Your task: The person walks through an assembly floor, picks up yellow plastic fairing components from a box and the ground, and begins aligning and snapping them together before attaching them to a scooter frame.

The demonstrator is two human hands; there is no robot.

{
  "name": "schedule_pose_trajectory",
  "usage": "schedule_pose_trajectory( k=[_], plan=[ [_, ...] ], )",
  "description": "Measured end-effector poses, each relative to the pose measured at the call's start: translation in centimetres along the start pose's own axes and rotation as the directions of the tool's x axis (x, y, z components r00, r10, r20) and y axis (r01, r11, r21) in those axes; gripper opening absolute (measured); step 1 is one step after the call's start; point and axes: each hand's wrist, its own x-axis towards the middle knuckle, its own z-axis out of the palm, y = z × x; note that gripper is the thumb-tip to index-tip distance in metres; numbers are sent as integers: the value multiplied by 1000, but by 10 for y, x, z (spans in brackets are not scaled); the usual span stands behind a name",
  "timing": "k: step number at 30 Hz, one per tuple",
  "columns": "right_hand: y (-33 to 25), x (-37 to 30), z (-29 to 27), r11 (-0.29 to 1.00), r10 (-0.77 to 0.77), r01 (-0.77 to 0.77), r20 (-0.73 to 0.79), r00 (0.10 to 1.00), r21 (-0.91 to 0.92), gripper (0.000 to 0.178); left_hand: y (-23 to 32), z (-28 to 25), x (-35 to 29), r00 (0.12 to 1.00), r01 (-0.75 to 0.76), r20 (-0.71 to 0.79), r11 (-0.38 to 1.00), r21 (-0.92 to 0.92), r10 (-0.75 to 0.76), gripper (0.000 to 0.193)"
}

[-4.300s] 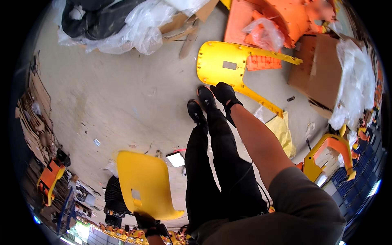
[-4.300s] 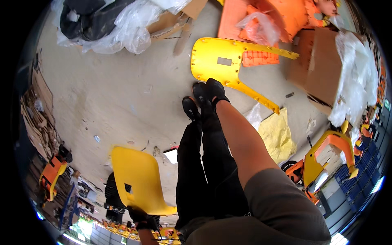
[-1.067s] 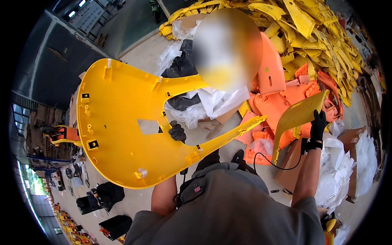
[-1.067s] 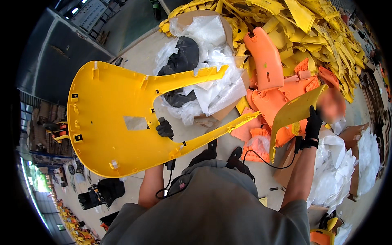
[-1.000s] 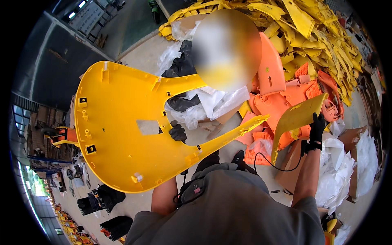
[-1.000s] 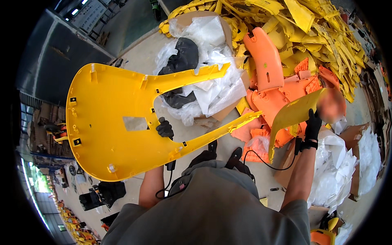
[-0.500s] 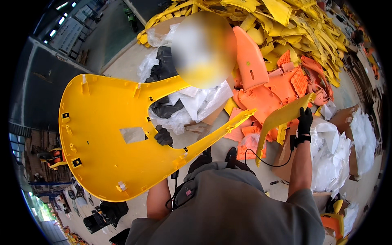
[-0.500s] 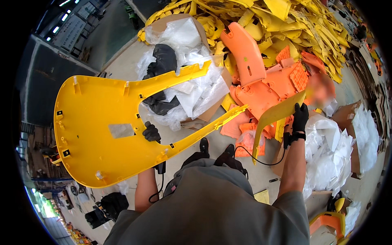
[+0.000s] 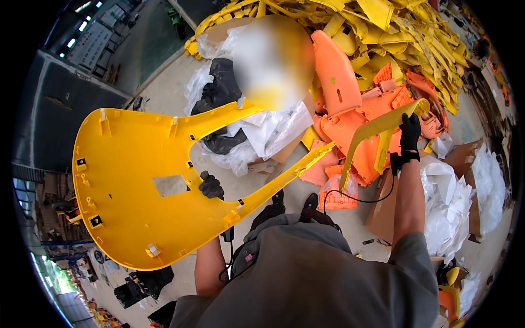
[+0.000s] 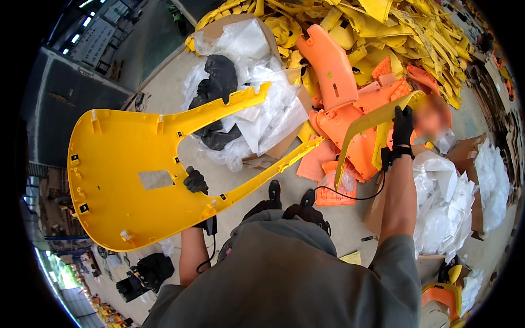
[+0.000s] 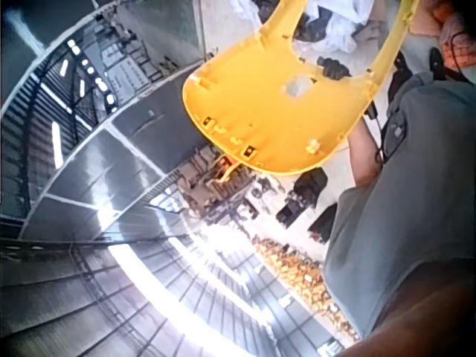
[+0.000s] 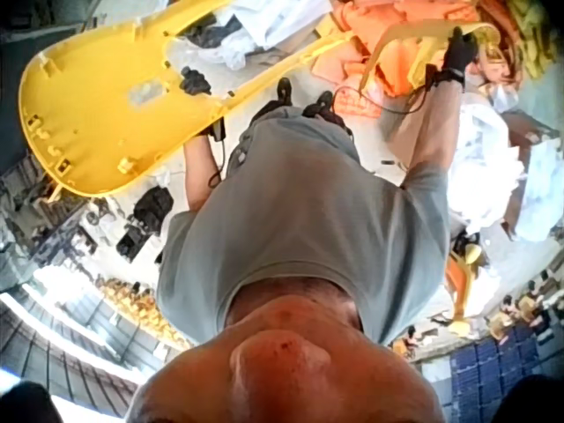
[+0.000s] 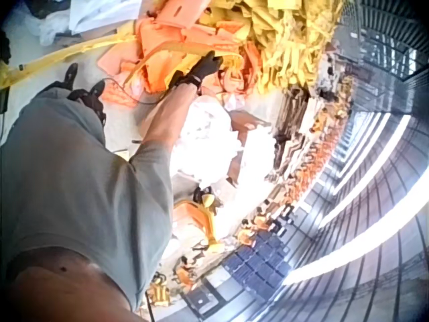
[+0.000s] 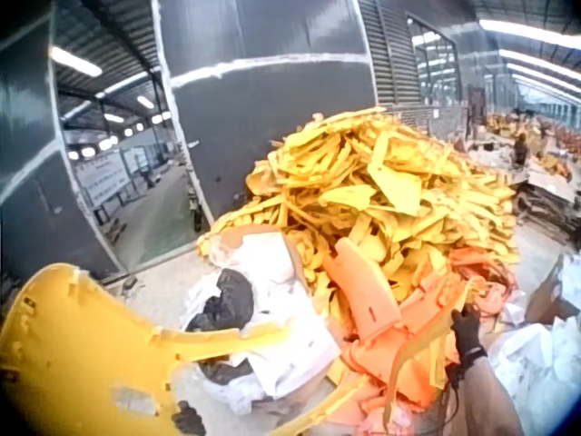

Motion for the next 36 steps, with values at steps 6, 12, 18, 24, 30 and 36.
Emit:
schedule_pose_trajectory(
  k=[6,12,18,24,30,36],
  plan=[
    [-14,18,32,910,-252,275,110,961,-311,21,3,0,-4,999,5,-54,1000,-9,-6,33],
    [56,6,55,772,-223,295,194,955,-563,24,0,6,0,997,13,-71,999,37,-11,31],
    [136,-78,91,472,52,132,177,983,-871,17,36,-7,-32,991,-23,-125,988,155,43,40],
    [131,-125,107,487,331,-153,20,943,-860,16,32,17,-22,945,9,-315,953,304,91,38],
    [136,-119,148,485,240,-86,37,970,-870,16,31,23,-7,923,55,-376,939,340,82,38],
    [136,-114,171,545,292,-198,-37,956,-815,16,32,25,5,916,82,-395,935,346,65,38]
  ],
)
